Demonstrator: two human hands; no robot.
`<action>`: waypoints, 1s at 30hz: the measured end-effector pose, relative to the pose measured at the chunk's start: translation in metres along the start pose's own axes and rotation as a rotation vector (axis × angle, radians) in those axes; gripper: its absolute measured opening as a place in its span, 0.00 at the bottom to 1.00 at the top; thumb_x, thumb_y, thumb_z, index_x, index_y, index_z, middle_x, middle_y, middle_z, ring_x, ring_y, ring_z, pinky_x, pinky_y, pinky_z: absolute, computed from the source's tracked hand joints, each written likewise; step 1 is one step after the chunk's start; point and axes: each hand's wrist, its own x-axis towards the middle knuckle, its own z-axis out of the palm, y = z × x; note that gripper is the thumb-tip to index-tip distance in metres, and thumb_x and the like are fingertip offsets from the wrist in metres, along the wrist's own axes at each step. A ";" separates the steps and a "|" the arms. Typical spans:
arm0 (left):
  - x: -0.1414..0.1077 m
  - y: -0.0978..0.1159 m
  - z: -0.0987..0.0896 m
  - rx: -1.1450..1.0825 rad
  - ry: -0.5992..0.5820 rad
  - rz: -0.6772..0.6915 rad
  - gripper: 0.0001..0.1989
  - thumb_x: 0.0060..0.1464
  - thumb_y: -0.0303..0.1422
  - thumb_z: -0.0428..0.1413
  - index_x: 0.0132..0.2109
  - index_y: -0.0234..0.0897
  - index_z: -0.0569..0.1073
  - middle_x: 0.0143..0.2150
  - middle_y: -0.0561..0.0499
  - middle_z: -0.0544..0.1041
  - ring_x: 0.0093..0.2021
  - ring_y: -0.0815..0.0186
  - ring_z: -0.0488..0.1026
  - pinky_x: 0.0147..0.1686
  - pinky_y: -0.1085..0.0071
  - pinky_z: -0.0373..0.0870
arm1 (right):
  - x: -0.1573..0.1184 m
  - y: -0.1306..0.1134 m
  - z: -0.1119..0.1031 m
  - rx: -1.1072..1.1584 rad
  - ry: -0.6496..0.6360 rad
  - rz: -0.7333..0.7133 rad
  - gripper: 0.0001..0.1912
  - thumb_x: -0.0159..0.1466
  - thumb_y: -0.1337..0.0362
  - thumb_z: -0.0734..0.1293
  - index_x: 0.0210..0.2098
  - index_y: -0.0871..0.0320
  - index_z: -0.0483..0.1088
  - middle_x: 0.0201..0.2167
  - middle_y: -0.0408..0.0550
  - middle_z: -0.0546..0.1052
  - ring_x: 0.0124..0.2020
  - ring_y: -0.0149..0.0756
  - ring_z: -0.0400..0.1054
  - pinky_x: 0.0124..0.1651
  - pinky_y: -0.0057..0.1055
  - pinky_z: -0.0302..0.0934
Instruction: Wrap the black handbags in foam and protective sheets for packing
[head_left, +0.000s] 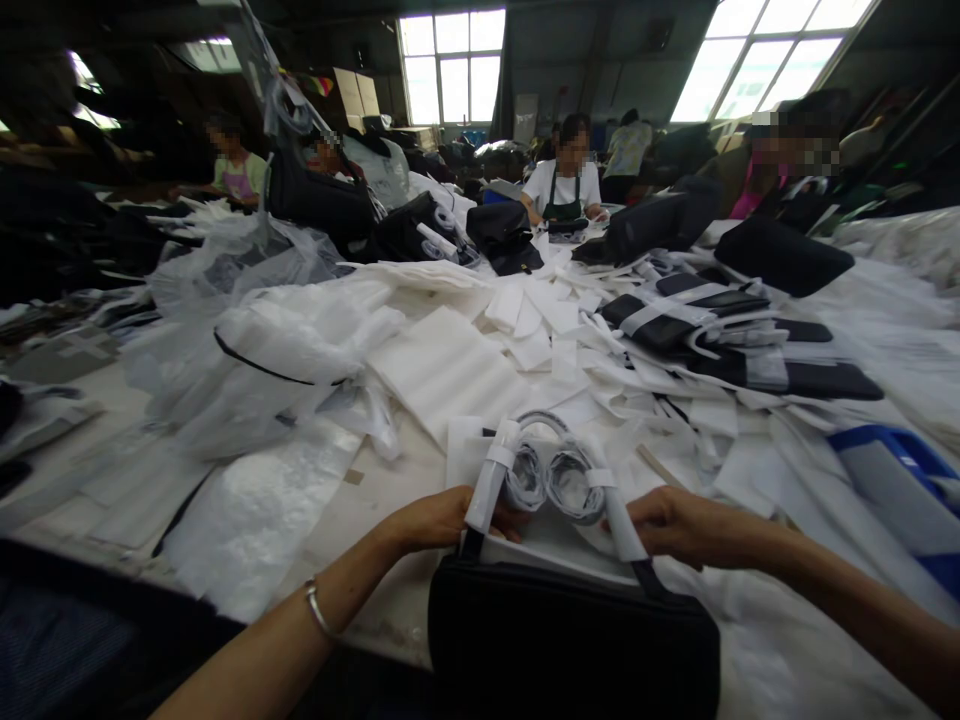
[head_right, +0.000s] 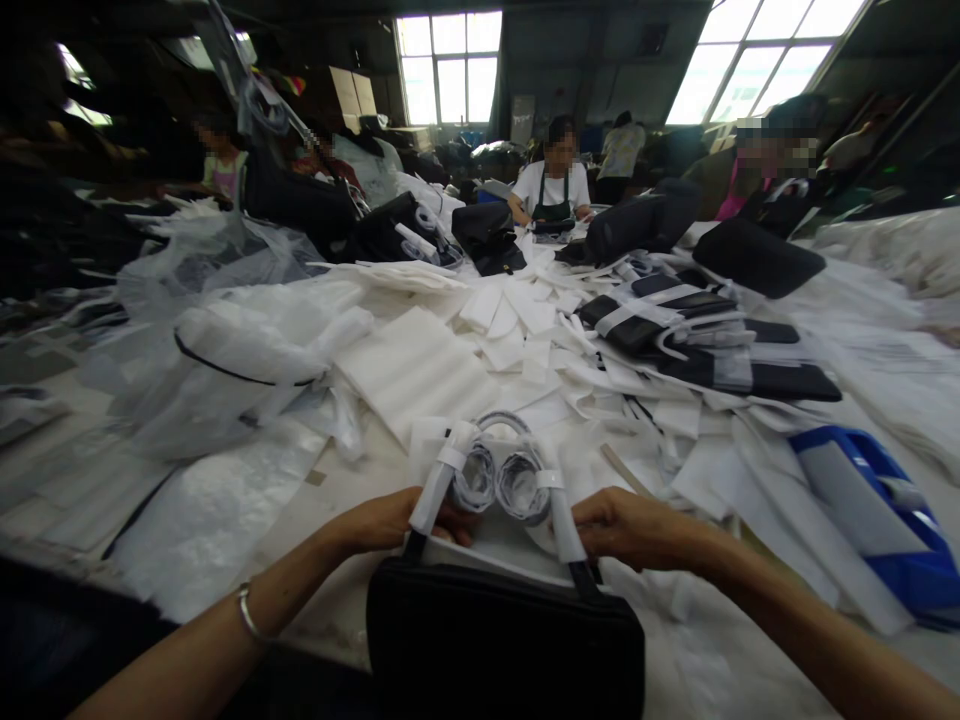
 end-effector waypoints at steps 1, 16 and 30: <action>0.000 -0.001 0.000 0.016 -0.005 0.012 0.17 0.56 0.42 0.59 0.49 0.39 0.79 0.53 0.46 0.78 0.55 0.54 0.72 0.58 0.61 0.64 | 0.004 -0.002 -0.002 0.027 -0.067 0.019 0.16 0.61 0.51 0.67 0.30 0.59 0.74 0.18 0.36 0.61 0.16 0.18 0.48 0.15 0.16 0.43; 0.007 -0.006 0.004 -0.069 0.100 -0.031 0.17 0.49 0.35 0.62 0.46 0.34 0.76 0.40 0.48 0.78 0.38 0.60 0.74 0.38 0.66 0.72 | 0.058 -0.025 0.014 0.235 -0.131 0.103 0.27 0.44 0.60 0.75 0.44 0.60 0.73 0.35 0.48 0.77 0.31 0.38 0.73 0.37 0.41 0.73; -0.022 -0.022 0.039 -0.249 0.872 -0.068 0.16 0.50 0.40 0.58 0.42 0.39 0.64 0.26 0.59 0.69 0.23 0.71 0.66 0.22 0.76 0.61 | 0.000 0.002 0.004 0.260 0.026 0.021 0.16 0.52 0.54 0.74 0.34 0.60 0.75 0.26 0.42 0.73 0.27 0.29 0.64 0.31 0.25 0.62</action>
